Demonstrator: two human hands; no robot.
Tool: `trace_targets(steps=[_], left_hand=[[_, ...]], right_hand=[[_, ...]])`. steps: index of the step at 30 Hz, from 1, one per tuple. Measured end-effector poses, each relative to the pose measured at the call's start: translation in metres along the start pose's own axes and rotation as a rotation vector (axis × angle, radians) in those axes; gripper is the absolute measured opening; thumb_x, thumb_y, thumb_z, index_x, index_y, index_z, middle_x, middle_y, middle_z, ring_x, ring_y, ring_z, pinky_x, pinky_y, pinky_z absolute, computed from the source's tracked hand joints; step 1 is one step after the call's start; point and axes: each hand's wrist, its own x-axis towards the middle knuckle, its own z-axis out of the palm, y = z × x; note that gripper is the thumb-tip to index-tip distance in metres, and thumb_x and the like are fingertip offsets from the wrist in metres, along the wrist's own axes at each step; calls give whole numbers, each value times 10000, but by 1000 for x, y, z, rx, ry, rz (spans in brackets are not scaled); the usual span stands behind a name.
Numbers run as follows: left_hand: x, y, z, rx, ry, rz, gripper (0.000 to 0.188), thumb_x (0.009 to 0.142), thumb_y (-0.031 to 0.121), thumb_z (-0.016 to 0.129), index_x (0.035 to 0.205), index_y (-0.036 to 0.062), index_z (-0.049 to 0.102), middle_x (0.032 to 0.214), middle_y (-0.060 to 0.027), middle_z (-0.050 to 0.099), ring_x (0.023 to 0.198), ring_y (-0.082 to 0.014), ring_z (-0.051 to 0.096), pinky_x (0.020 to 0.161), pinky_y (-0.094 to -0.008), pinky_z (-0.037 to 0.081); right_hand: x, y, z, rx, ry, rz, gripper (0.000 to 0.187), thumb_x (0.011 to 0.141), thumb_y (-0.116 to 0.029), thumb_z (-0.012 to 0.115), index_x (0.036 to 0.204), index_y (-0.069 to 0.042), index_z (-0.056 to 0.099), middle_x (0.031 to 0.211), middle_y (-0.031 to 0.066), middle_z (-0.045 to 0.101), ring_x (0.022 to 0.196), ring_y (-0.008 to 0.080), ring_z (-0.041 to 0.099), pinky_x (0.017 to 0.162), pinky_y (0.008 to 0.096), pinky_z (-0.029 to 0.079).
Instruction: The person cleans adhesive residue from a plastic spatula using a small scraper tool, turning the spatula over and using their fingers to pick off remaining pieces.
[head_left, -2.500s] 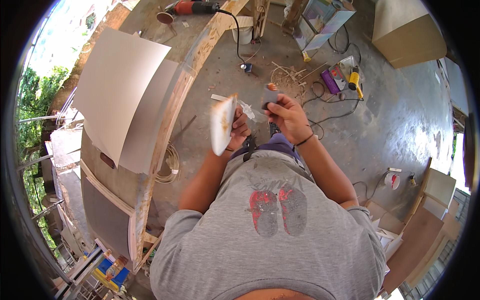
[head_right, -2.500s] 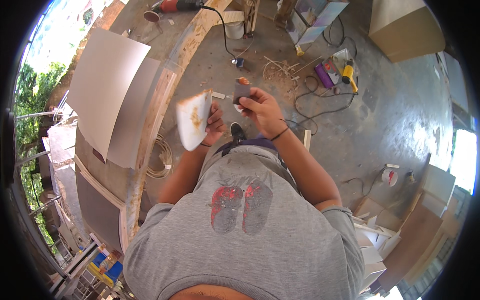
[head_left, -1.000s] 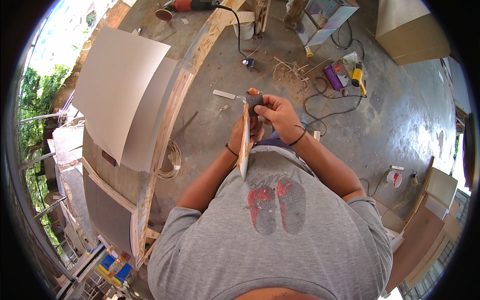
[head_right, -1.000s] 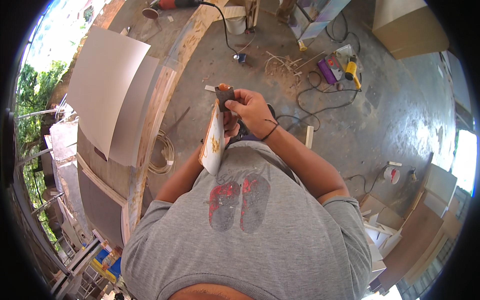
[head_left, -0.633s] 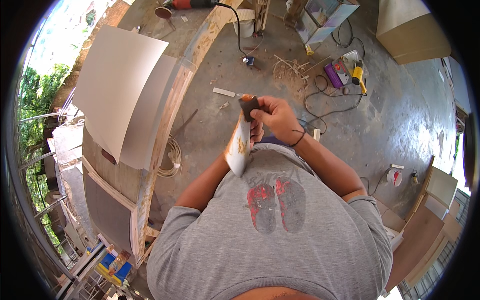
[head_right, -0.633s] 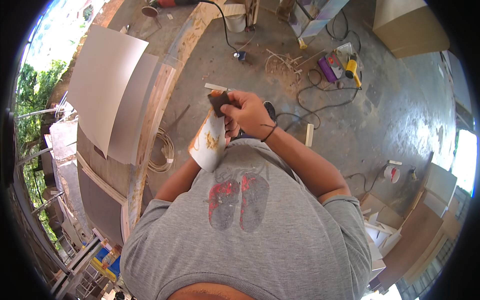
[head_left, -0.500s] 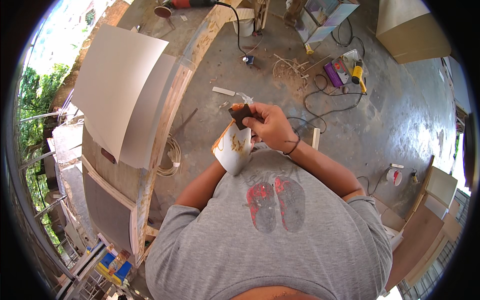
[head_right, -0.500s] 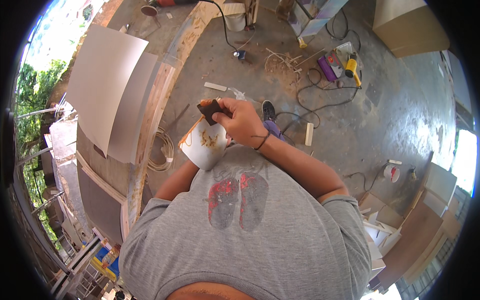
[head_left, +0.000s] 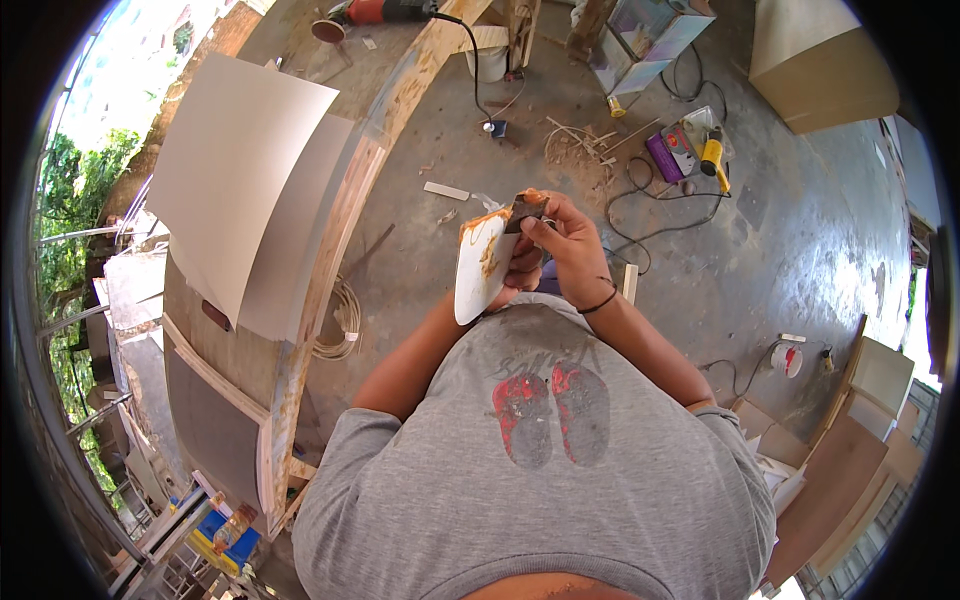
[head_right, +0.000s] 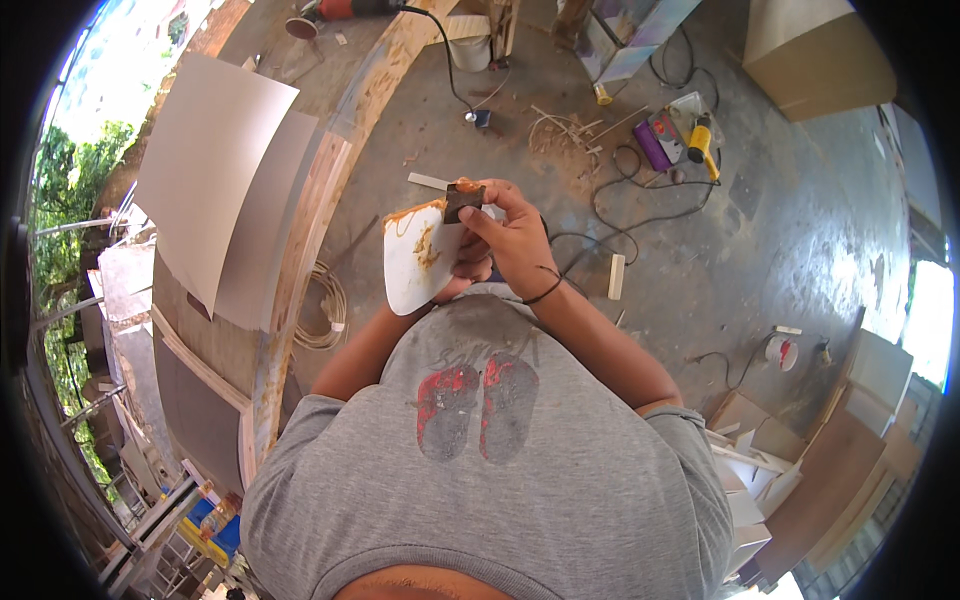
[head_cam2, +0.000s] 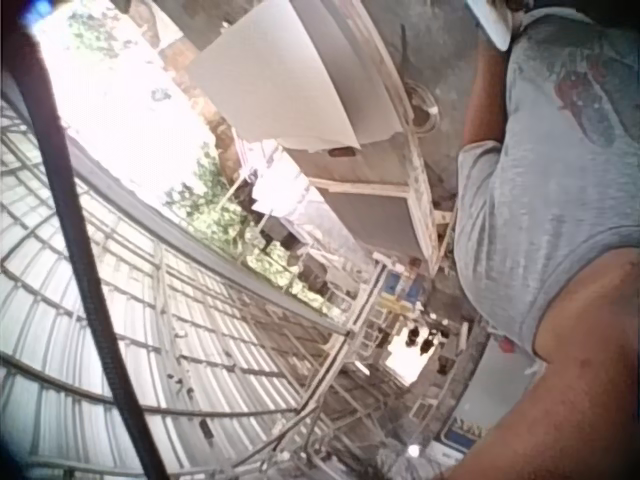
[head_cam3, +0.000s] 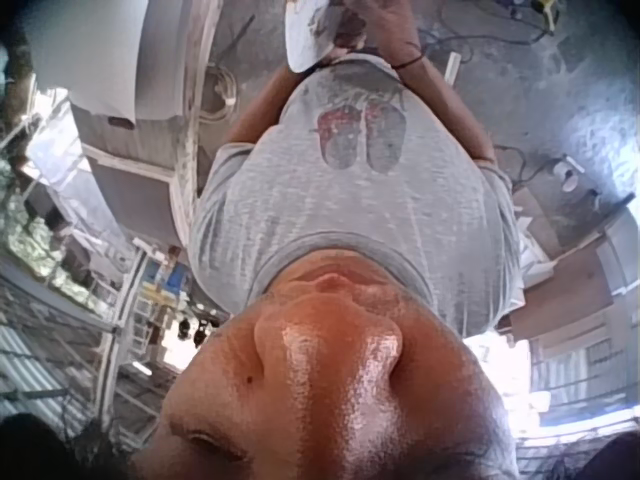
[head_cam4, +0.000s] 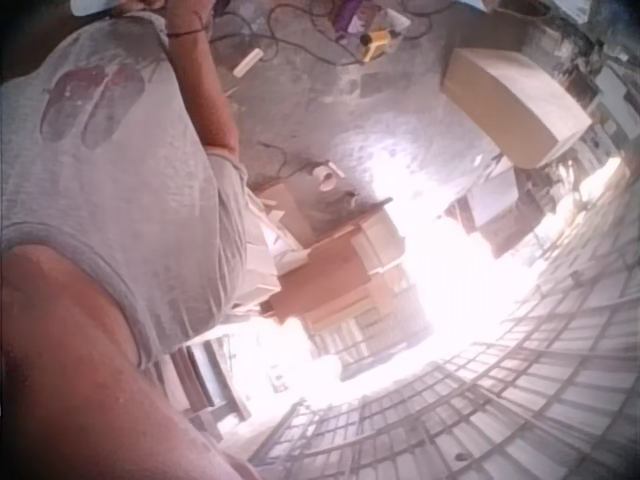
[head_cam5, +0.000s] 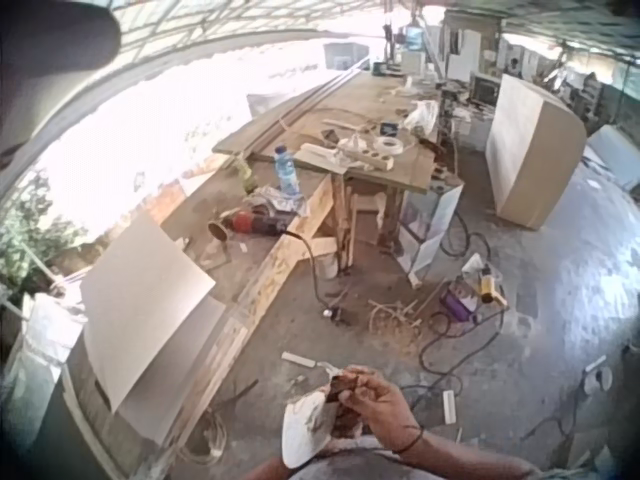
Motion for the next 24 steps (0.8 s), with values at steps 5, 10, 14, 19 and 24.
trace_targets(steps=[5,10,14,19,24], left_hand=[[0,-1,8,174,148,71,297,898,417,473,778,145,456,594,42,359,466,-81,330,422,-209,265],[-15,3,6,356,-46,302,454,903,437,457,1165,70,510,985,-125,605,804,-231,612,642,-309,536],[-39,24,34,100,102,375,681,902,548,407,1297,-7,411,1236,-185,523,1114,-277,542,957,-380,445],[-51,15,36,1070,397,580,390,873,182,612,1189,-32,529,1093,-80,617,994,-139,569,856,-284,444],[-46,11,36,1283,610,683,251,896,131,548,1066,-49,594,915,-92,664,856,-122,600,754,-267,464]], right_hand=[[-5,-1,-11,76,-92,236,118,855,-114,621,915,-23,578,754,14,588,695,89,594,600,219,510],[-1,0,-19,136,-92,233,121,847,-114,631,914,-18,601,785,18,618,690,88,584,621,221,474],[7,4,-27,50,53,167,147,839,-94,630,953,-4,610,857,41,644,761,86,583,716,219,454],[19,8,-19,-30,69,69,151,829,-77,633,964,-8,634,876,22,646,806,76,568,754,208,431],[36,10,-26,-514,186,-371,129,828,-98,643,931,-21,657,810,-13,627,750,62,544,713,186,408]])
